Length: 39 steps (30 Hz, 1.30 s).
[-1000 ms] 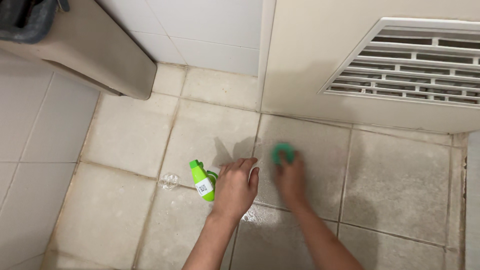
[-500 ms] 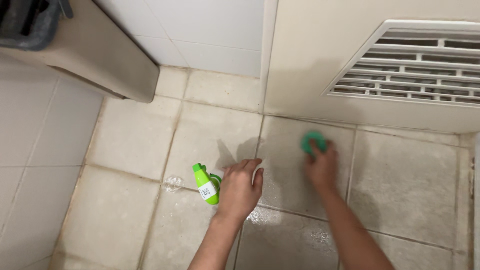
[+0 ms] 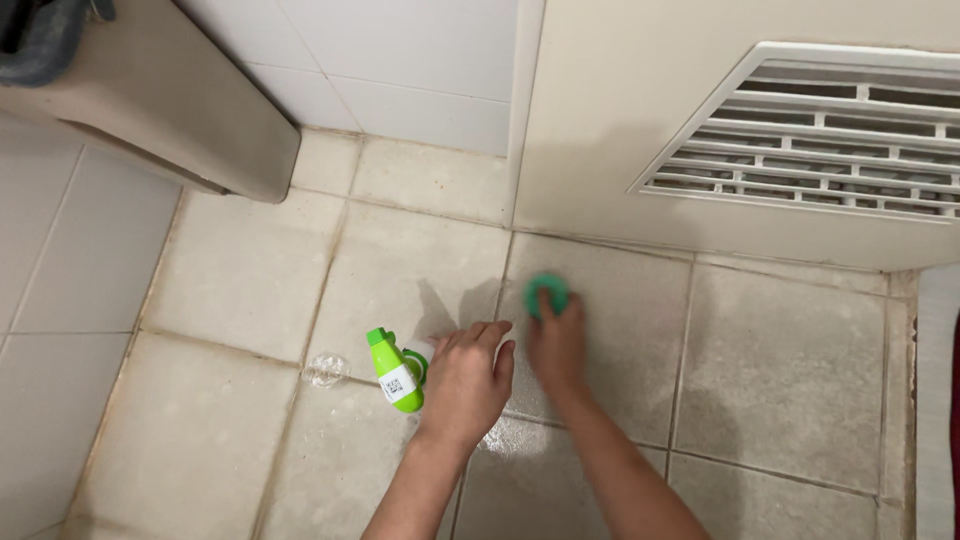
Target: The person pours a cleaning liquid from a green bottle onto the tiled floor and scrubs the area with a green sponge. The person continues to scrub the floor tiles near a wall vent and a patterned mat.
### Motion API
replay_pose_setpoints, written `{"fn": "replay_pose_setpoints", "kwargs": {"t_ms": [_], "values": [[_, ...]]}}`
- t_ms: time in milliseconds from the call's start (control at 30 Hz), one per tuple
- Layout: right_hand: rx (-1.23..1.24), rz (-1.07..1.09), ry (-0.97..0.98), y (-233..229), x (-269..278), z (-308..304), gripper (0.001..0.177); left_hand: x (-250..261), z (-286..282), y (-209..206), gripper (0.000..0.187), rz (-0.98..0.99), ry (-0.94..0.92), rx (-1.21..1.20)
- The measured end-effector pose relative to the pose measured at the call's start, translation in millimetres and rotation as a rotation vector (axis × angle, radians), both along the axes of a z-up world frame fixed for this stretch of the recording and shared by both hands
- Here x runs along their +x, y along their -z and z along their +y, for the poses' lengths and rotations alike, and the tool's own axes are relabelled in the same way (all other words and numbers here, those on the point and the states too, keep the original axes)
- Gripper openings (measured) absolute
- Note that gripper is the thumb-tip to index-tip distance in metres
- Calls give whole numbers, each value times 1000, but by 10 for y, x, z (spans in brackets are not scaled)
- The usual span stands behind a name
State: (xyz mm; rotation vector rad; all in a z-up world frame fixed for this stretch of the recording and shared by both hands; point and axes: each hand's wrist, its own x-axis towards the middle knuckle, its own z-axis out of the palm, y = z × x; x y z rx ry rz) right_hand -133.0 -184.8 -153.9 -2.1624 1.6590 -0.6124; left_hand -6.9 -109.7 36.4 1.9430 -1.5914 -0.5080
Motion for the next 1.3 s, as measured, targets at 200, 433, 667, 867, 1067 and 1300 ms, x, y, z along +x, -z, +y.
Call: {"fn": "replay_pose_setpoints", "kwargs": {"t_ms": [200, 433, 667, 867, 1067, 1300], "values": [[43, -28, -138, 52, 284, -299, 55, -57, -61, -19, 26, -6, 19, 4], [-90, -6, 26, 188, -706, -798, 58, -75, -95, -18, 21, 12, 1, -29], [18, 114, 246, 161, -1210, -504, 60, -86, -47, 58, 21, 12, 13, -40], [-42, -13, 95, 116, -425, -304, 59, -113, -24, 120, 20, -17, 52, -60], [-2, -46, -146, 83, 264, -283, 57, -145, -5, 127, 12, -28, 65, -23], [26, 116, -107, 173, 99, -816, 60, -160, -2, 95, 20, -14, 66, -77]]}}
